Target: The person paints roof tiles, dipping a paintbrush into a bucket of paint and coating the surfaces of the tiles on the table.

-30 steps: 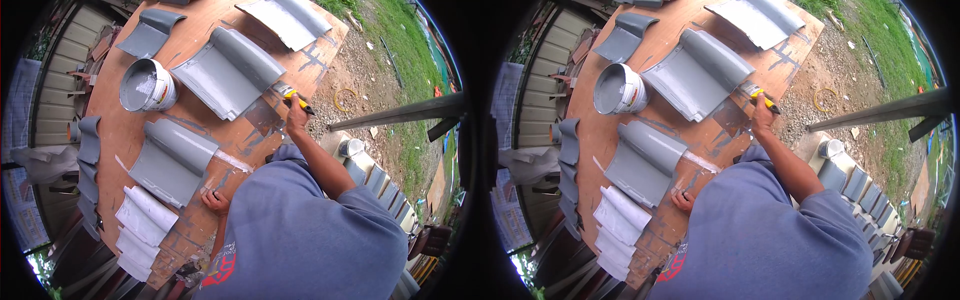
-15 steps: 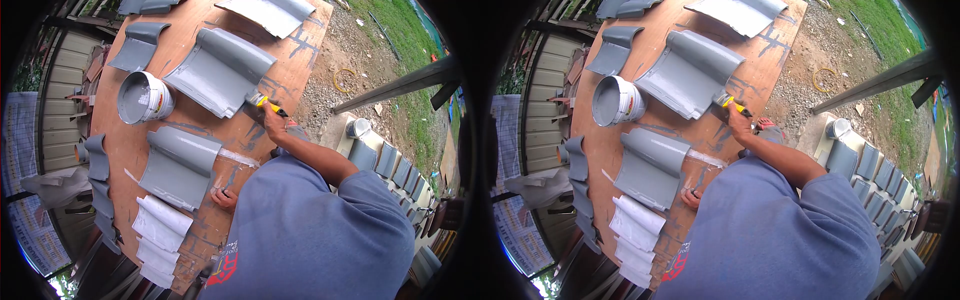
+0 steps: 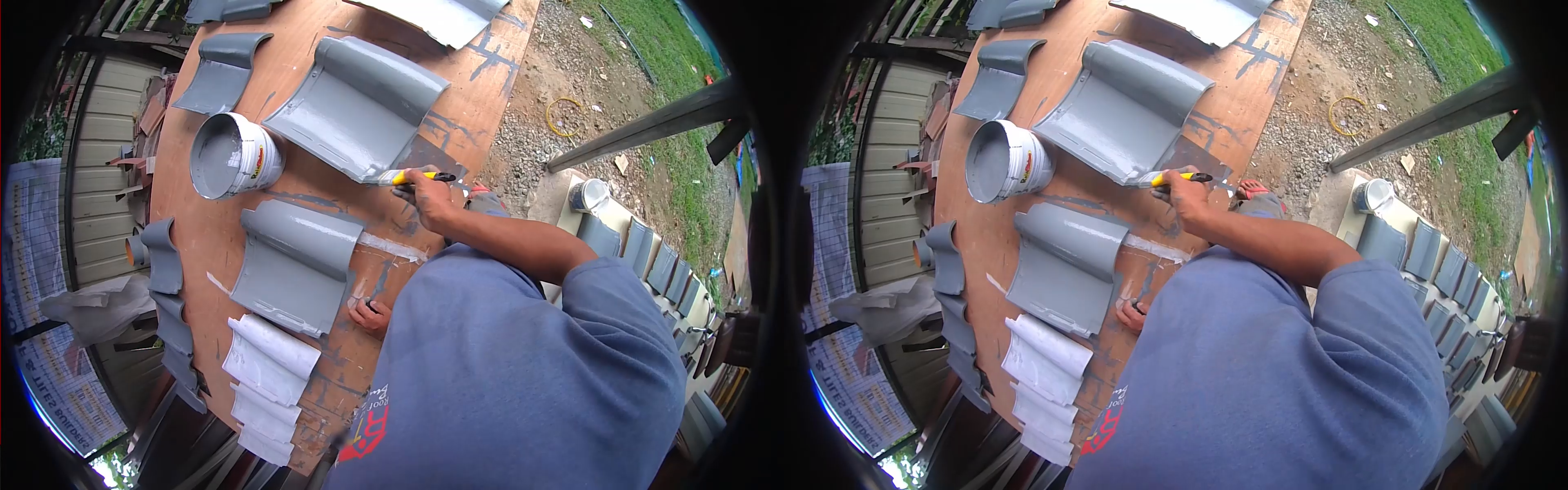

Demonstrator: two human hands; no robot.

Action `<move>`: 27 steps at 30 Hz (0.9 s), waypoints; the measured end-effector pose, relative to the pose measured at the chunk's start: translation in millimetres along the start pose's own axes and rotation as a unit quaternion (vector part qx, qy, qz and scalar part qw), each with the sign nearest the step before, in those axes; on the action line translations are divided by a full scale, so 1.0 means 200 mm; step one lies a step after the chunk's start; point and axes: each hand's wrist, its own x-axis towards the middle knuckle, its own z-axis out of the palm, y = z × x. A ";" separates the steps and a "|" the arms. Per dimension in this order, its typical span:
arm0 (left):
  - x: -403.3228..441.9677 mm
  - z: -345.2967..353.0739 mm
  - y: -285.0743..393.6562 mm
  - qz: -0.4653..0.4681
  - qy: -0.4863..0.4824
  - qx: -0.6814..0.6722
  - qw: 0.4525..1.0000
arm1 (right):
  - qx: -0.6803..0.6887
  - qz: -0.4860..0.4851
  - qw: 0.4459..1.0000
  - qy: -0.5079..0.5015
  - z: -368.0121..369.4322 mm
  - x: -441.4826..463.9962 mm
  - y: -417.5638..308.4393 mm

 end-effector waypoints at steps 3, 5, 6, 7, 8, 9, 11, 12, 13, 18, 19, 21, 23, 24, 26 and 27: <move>0.01 0.00 -0.02 -0.004 -0.005 0.002 1.000 | 0.016 0.036 0.998 -0.040 0.02 -0.06 0.00; 0.02 0.01 -0.03 -0.014 -0.005 0.003 1.000 | -0.014 0.021 0.999 -0.039 -0.06 -0.12 -0.11; 0.02 0.02 -0.03 -0.013 0.001 0.005 1.000 | -0.038 0.014 0.999 -0.022 -0.11 -0.11 -0.14; 0.00 0.02 -0.03 -0.011 0.004 0.007 1.000 | -0.039 0.030 0.999 0.012 -0.14 -0.07 -0.14; 0.00 0.01 -0.02 -0.014 0.003 0.007 1.000 | -0.040 0.044 0.997 0.048 -0.15 -0.04 -0.14; 0.01 0.01 -0.01 -0.012 0.007 0.010 1.000 | -0.042 0.042 0.997 0.049 -0.15 -0.02 -0.11; 0.00 0.03 -0.02 -0.011 0.012 0.011 1.000 | 0.029 0.064 0.997 0.031 -0.03 0.00 -0.05; 0.01 0.03 -0.02 -0.002 0.010 0.012 1.000 | 0.027 0.064 0.997 0.030 0.03 -0.02 -0.05; 0.01 0.02 -0.02 0.005 0.010 0.016 1.000 | 0.046 0.057 0.996 -0.041 0.11 -0.05 -0.06; 0.02 0.01 -0.02 -0.003 0.007 0.010 1.000 | -0.302 -0.283 0.870 -0.267 0.22 -0.14 -0.22; 0.02 0.01 -0.01 -0.003 -0.001 0.005 1.000 | -0.330 -0.444 0.779 -0.295 0.23 -0.09 -0.24; 0.03 -0.01 0.03 -0.027 -0.009 0.013 0.999 | -0.423 -0.437 0.717 -0.341 0.22 0.01 -0.26; 0.04 -0.04 0.07 -0.046 -0.019 0.021 0.999 | -0.586 -0.266 0.649 -0.406 0.26 0.03 -0.34; 0.04 -0.05 0.07 -0.042 -0.031 0.018 0.998 | -0.588 -0.265 0.646 -0.409 0.28 -0.01 -0.39; 0.06 -0.07 0.08 -0.043 -0.040 0.016 0.998 | -0.576 -0.226 0.672 -0.407 0.33 -0.07 -0.44; 0.06 -0.08 0.08 -0.049 -0.052 0.020 0.997 | -0.530 -0.220 0.725 -0.380 0.33 -0.10 -0.43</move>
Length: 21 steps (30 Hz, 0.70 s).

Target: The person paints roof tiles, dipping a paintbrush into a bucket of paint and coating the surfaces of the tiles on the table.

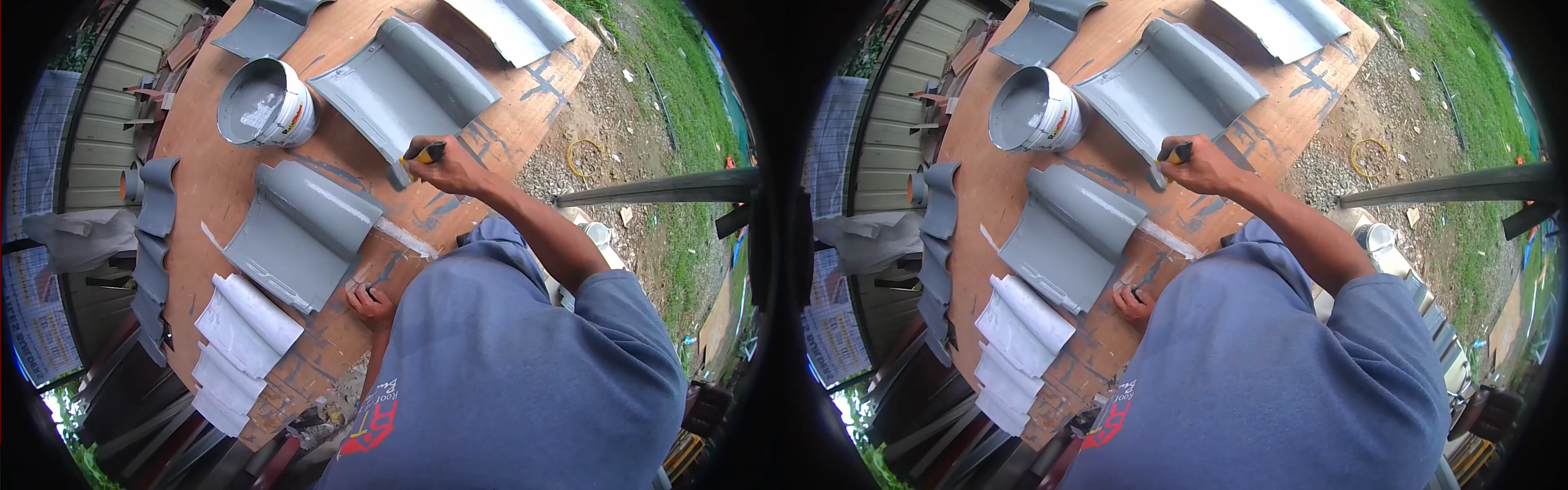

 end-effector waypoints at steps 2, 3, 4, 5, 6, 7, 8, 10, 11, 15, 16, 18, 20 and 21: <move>0.00 -0.01 0.02 -0.009 -0.012 0.004 1.000 | -0.044 -0.105 0.992 0.046 0.04 0.01 0.10; 0.00 0.00 0.01 -0.002 -0.011 0.004 1.000 | -0.084 -0.209 0.969 0.099 0.06 0.01 0.14; 0.00 0.00 0.00 0.008 -0.011 0.005 1.000 | -0.128 -0.200 0.971 0.016 0.03 -0.02 0.17; 0.00 0.00 0.00 0.012 -0.015 0.005 1.000 | -0.126 -0.197 0.972 0.020 0.01 -0.06 0.21; -0.01 0.02 -0.01 0.016 -0.005 0.005 1.000 | -0.142 -0.198 0.970 -0.014 0.00 -0.12 0.18; -0.02 0.03 -0.05 0.023 0.002 0.006 1.000 | -0.156 -0.198 0.967 -0.045 0.00 -0.17 0.18; -0.01 0.05 -0.08 0.039 -0.008 0.006 0.999 | -0.160 -0.226 0.960 -0.039 0.02 -0.21 0.23; -0.03 0.08 -0.11 0.047 0.026 -0.015 0.998 | -0.165 -0.247 0.955 -0.020 0.04 -0.22 0.31; -0.04 0.09 -0.11 0.059 0.011 -0.020 0.998 | -0.175 -0.280 0.944 -0.020 0.03 -0.21 0.34; -0.03 0.10 -0.11 0.023 0.022 -0.036 0.999 | -0.133 -0.188 0.933 0.276 -0.04 -0.18 0.53; -0.03 0.09 -0.11 0.014 0.021 -0.040 0.999 | -0.127 -0.186 0.933 0.281 -0.05 -0.19 0.55; -0.03 0.10 -0.10 0.020 0.030 -0.022 0.999 | -0.168 -0.096 0.873 0.448 -0.07 -0.22 0.57; -0.03 0.10 -0.08 0.017 0.049 -0.005 0.999 | -0.087 -0.052 0.876 0.471 0.00 -0.25 0.58; -0.03 0.10 -0.09 0.021 0.048 -0.007 0.999 | -0.009 -0.016 0.875 0.484 0.04 -0.25 0.58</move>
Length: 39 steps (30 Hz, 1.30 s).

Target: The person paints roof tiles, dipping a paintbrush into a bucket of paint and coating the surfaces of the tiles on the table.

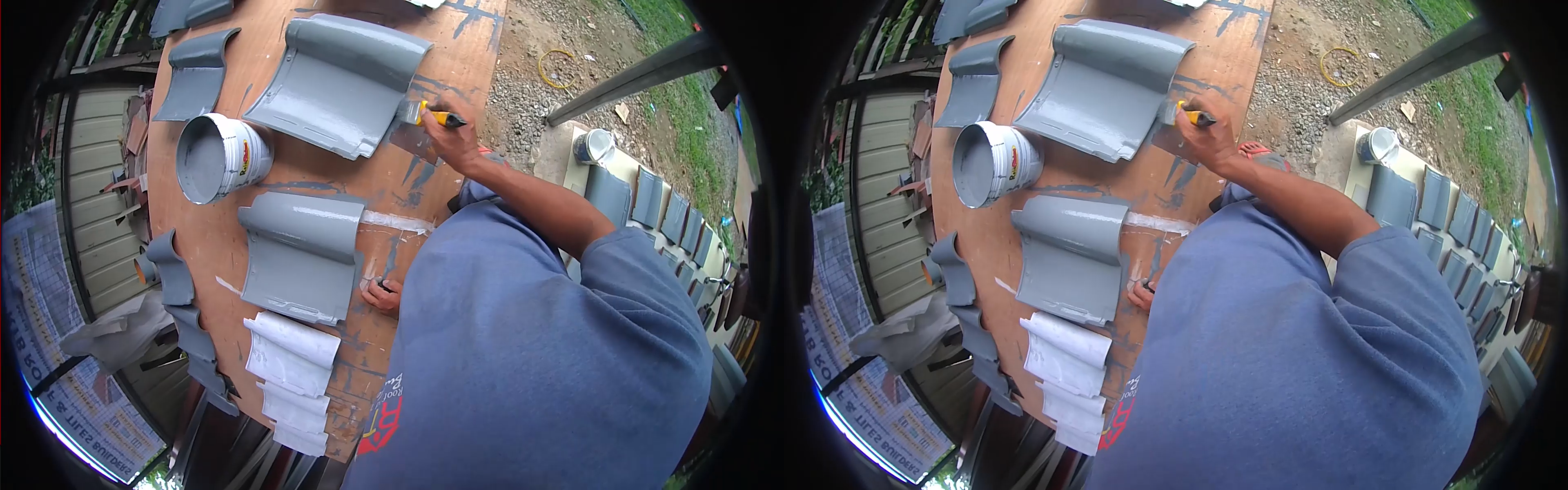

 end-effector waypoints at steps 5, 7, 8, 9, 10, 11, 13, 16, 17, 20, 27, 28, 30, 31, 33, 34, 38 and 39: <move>0.01 0.00 -0.02 0.014 -0.003 0.001 1.000 | 0.149 0.151 0.958 -0.193 0.17 -0.22 -0.08; 0.01 0.00 -0.03 0.015 -0.002 0.005 1.000 | 0.168 0.196 0.935 -0.244 0.18 -0.23 -0.13; 0.01 0.01 -0.03 0.014 -0.001 0.007 1.000 | 0.169 0.193 0.934 -0.249 0.17 -0.21 -0.14; 0.01 0.00 -0.03 0.013 0.002 0.007 1.000 | 0.206 0.232 0.928 -0.204 0.14 -0.19 -0.14; 0.01 0.01 -0.03 0.012 0.003 0.010 1.000 | 0.242 0.271 0.918 -0.159 0.12 -0.17 -0.11; 0.01 0.01 -0.03 0.011 0.006 0.010 1.000 | 0.225 0.279 0.927 -0.108 0.11 -0.12 -0.05; 0.00 0.01 -0.02 0.010 0.005 0.011 1.000 | 0.191 0.298 0.935 -0.006 0.07 -0.01 0.02; 0.00 0.01 -0.01 0.011 0.003 0.010 1.000 | 0.172 0.232 0.954 0.081 0.05 0.18 0.10; 0.00 0.00 0.00 0.010 0.002 0.015 1.000 | 0.207 0.200 0.950 0.118 0.04 0.21 0.09; 0.00 0.00 0.02 0.004 0.005 0.030 1.000 | 0.253 0.160 0.937 0.179 0.04 0.26 0.10; 0.00 -0.02 0.01 0.010 -0.009 0.032 0.999 | 0.276 0.249 0.911 0.177 0.09 0.18 -0.04; 0.01 -0.02 0.02 0.033 -0.018 0.029 0.999 | 0.249 0.309 0.909 0.125 0.08 0.17 -0.07; 0.02 -0.04 0.05 0.032 -0.017 0.031 0.999 | 0.135 0.330 0.934 0.027 0.01 0.14 -0.09; 0.03 -0.04 0.07 0.030 -0.014 0.039 0.999 | 0.141 0.308 0.941 0.023 0.00 0.11 -0.01; 0.03 -0.04 0.07 0.032 -0.013 0.035 0.999 | 0.146 0.280 0.949 0.021 -0.04 0.11 0.06; 0.03 -0.04 0.07 0.033 -0.014 0.040 0.999 | 0.214 0.289 0.929 0.089 -0.06 0.13 0.04; 0.03 -0.06 0.09 0.010 -0.036 0.057 0.998 | 0.315 0.262 0.881 0.237 -0.07 0.36 -0.02; 0.03 -0.06 0.10 0.008 -0.034 0.046 0.998 | 0.313 0.264 0.883 0.230 -0.04 0.38 -0.03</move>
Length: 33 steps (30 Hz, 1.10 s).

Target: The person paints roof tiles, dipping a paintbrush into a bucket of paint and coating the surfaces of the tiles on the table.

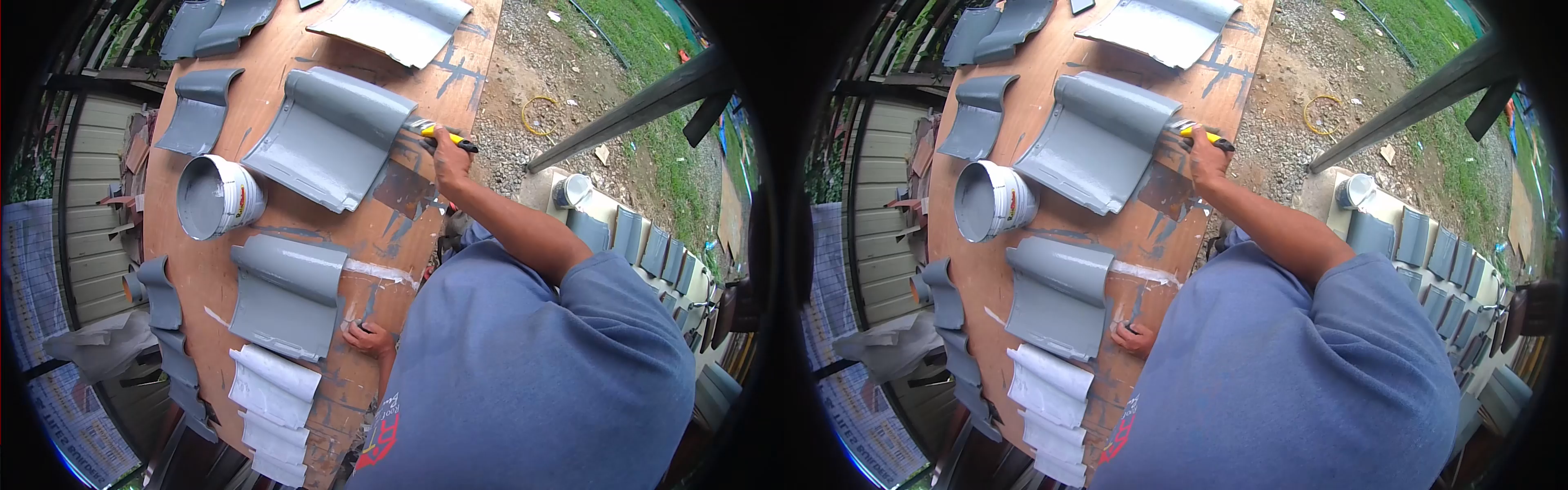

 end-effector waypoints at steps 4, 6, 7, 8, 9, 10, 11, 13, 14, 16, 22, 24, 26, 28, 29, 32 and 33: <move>-0.01 0.01 -0.03 0.004 0.007 0.013 1.000 | -0.080 0.048 0.993 -0.079 0.03 -0.05 0.00; 0.00 0.02 -0.02 0.013 0.017 0.018 1.000 | -0.056 0.060 0.993 -0.084 -0.07 -0.03 -0.05; 0.01 0.02 -0.01 0.010 0.020 0.018 1.000 | -0.036 0.075 0.992 -0.090 -0.10 -0.02 -0.09; 0.01 0.02 0.01 0.010 0.020 0.026 0.999 | -0.038 0.050 0.996 -0.057 -0.10 0.01 -0.12; 0.00 0.01 0.00 0.011 0.016 0.035 0.999 | -0.041 0.052 0.996 -0.058 -0.09 0.04 -0.12; -0.01 0.01 0.00 0.009 0.015 0.036 0.999 | -0.024 0.037 0.998 -0.038 -0.05 0.09 -0.12; -0.01 0.02 0.00 0.004 0.012 0.038 0.999 | -0.007 0.022 1.000 -0.017 -0.03 0.12 -0.11; -0.04 0.05 -0.04 0.002 0.013 0.040 0.999 | -0.106 0.041 0.990 -0.081 0.03 0.10 -0.09; -0.05 0.06 -0.07 -0.022 -0.005 0.036 0.999 | -0.106 0.063 0.986 -0.109 0.02 0.06 -0.11; -0.08 0.06 -0.10 -0.066 -0.035 0.032 0.997 | -0.100 0.089 0.982 -0.131 -0.02 -0.01 -0.15; -0.06 0.02 -0.05 -0.034 -0.010 0.046 0.998 | -0.072 0.035 0.993 -0.090 -0.15 0.28 -0.23; -0.04 0.01 -0.02 -0.023 -0.008 0.047 0.999 | -0.109 0.029 0.989 -0.099 -0.13 0.41 -0.10; -0.03 0.00 -0.02 -0.015 -0.010 0.050 0.999 | -0.070 0.034 0.987 -0.140 -0.06 0.38 -0.05; -0.02 -0.02 -0.02 -0.008 -0.010 0.052 0.999 | -0.049 0.055 0.981 -0.178 -0.09 0.38 -0.06; -0.01 -0.02 -0.02 -0.005 -0.013 0.055 0.998 | -0.016 0.094 0.976 -0.196 -0.14 0.40 -0.09; 0.00 -0.04 0.00 -0.005 -0.017 0.060 0.998 | -0.078 0.134 0.971 -0.183 -0.24 0.40 -0.32; 0.00 -0.05 0.00 -0.005 -0.019 0.060 0.998 | -0.081 0.139 0.971 -0.179 -0.24 0.41 -0.30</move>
